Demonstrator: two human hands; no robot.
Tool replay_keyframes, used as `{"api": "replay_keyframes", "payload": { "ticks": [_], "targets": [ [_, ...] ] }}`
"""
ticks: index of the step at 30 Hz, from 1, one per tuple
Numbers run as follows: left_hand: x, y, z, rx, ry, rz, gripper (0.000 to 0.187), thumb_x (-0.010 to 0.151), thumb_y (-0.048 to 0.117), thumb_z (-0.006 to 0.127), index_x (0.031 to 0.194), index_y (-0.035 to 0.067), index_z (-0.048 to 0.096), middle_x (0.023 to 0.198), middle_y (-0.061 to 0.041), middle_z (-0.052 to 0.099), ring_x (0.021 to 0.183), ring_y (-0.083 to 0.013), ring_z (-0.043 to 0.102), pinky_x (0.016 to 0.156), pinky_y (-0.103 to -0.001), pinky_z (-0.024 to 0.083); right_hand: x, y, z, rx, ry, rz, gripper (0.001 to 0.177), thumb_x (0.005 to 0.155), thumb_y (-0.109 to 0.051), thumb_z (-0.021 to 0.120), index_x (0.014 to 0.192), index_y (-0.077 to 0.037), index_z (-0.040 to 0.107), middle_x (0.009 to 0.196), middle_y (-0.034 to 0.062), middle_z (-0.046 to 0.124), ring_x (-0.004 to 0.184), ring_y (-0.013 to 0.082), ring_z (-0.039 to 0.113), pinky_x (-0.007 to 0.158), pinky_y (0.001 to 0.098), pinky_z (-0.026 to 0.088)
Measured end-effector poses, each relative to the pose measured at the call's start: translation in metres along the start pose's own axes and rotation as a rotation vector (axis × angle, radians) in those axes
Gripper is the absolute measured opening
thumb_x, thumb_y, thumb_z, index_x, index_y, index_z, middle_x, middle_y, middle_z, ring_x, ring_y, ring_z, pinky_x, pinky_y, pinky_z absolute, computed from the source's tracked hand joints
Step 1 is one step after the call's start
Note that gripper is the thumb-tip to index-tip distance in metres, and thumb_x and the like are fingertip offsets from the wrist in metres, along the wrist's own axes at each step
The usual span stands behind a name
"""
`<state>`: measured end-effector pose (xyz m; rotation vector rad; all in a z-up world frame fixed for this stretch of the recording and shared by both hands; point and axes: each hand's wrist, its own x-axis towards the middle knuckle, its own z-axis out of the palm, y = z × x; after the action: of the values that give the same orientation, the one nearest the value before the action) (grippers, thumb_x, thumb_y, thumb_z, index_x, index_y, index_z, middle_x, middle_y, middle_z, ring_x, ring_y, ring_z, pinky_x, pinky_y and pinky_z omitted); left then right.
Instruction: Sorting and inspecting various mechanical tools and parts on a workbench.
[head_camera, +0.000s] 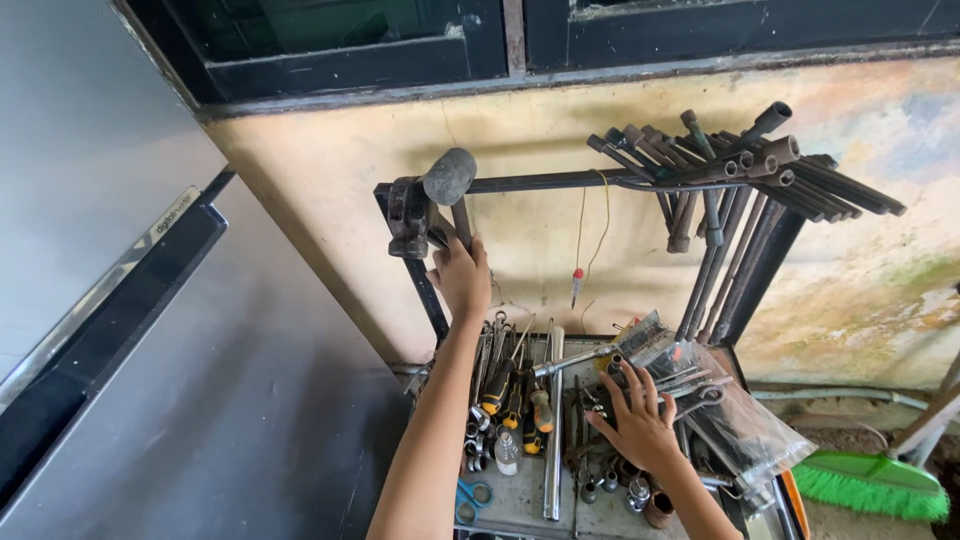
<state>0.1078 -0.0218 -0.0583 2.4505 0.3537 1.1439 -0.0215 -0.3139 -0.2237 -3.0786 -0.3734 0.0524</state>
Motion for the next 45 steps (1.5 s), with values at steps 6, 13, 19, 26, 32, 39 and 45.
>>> {"api": "replay_keyframes", "payload": {
  "ticks": [6, 13, 19, 26, 32, 39, 45],
  "targets": [
    [-0.01, 0.001, 0.001, -0.235, -0.216, -0.211, 0.045, 0.1, 0.046, 0.059, 0.116, 0.004, 0.06, 0.099, -0.009, 0.072, 0.118, -0.0291, 0.05, 0.102, -0.052, 0.027, 0.001, 0.007, 0.007, 0.004, 0.025, -0.043, 0.082, 0.09, -0.077, 0.036, 0.157, -0.032, 0.019, 0.166, 0.0069, 0.007, 0.153, 0.0312, 0.003, 0.113, 0.0661, 0.016],
    [0.005, 0.004, 0.004, -0.314, -0.288, -0.325, 0.047, 0.087, 0.045, 0.071, 0.118, 0.011, 0.061, 0.101, -0.001, 0.076, 0.121, -0.0332, 0.047, 0.104, -0.062, 0.026, -0.002, 0.004, 0.005, 0.014, 0.011, 0.003, 0.081, 0.089, -0.078, 0.038, 0.156, -0.036, 0.023, 0.165, 0.0048, 0.013, 0.155, 0.0304, 0.004, 0.115, 0.065, 0.017],
    [0.012, 0.006, 0.017, -0.488, -0.198, -0.221, 0.044, 0.086, 0.036, 0.073, 0.123, 0.013, 0.066, 0.103, -0.001, 0.076, 0.108, -0.03, 0.061, 0.096, -0.045, 0.047, -0.001, 0.007, 0.003, 0.003, -0.074, 0.007, 0.079, 0.092, -0.077, 0.037, 0.157, -0.035, 0.02, 0.165, 0.0064, 0.01, 0.154, 0.0318, -0.001, 0.113, 0.0676, 0.013],
    [0.016, 0.007, 0.031, -0.605, -0.179, -0.197, 0.052, 0.09, 0.036, 0.073, 0.13, 0.004, 0.062, 0.103, -0.017, 0.073, 0.103, -0.0328, 0.065, 0.099, -0.044, 0.045, -0.002, 0.003, -0.002, -0.001, -0.092, 0.007, 0.078, 0.092, -0.077, 0.033, 0.157, -0.036, 0.02, 0.165, 0.0066, 0.011, 0.155, 0.0324, 0.0, 0.113, 0.0687, 0.014],
    [0.012, -0.014, 0.085, -0.711, -0.01, -0.214, 0.055, 0.091, 0.044, 0.074, 0.125, 0.002, 0.066, 0.118, -0.014, 0.068, 0.109, -0.0298, 0.063, 0.093, -0.043, 0.05, -0.003, 0.001, -0.008, 0.011, -0.1, 0.01, 0.078, 0.093, -0.077, 0.033, 0.157, -0.035, 0.02, 0.165, 0.0071, 0.011, 0.154, 0.0326, 0.0, 0.114, 0.068, 0.013],
    [-0.026, 0.004, 0.043, -0.922, 0.041, -0.207, 0.04, 0.102, 0.04, 0.063, 0.115, 0.003, 0.069, 0.109, -0.006, 0.071, 0.105, -0.0187, 0.067, 0.091, -0.032, 0.052, -0.005, 0.003, -0.005, 0.018, -0.056, 0.002, 0.077, 0.092, -0.076, 0.036, 0.155, -0.033, 0.025, 0.163, 0.0061, 0.016, 0.153, 0.0325, 0.005, 0.114, 0.0661, 0.016],
    [-0.008, 0.019, -0.001, -0.743, 0.103, -0.122, 0.037, 0.103, 0.038, 0.062, 0.116, 0.004, 0.069, 0.103, -0.012, 0.069, 0.083, -0.0239, 0.066, 0.075, -0.037, 0.052, -0.004, 0.003, -0.001, 0.045, -0.021, -0.01, 0.081, 0.091, -0.076, 0.038, 0.159, -0.033, 0.027, 0.161, 0.0069, 0.017, 0.151, 0.0327, 0.007, 0.112, 0.067, 0.016]
  ]
}}
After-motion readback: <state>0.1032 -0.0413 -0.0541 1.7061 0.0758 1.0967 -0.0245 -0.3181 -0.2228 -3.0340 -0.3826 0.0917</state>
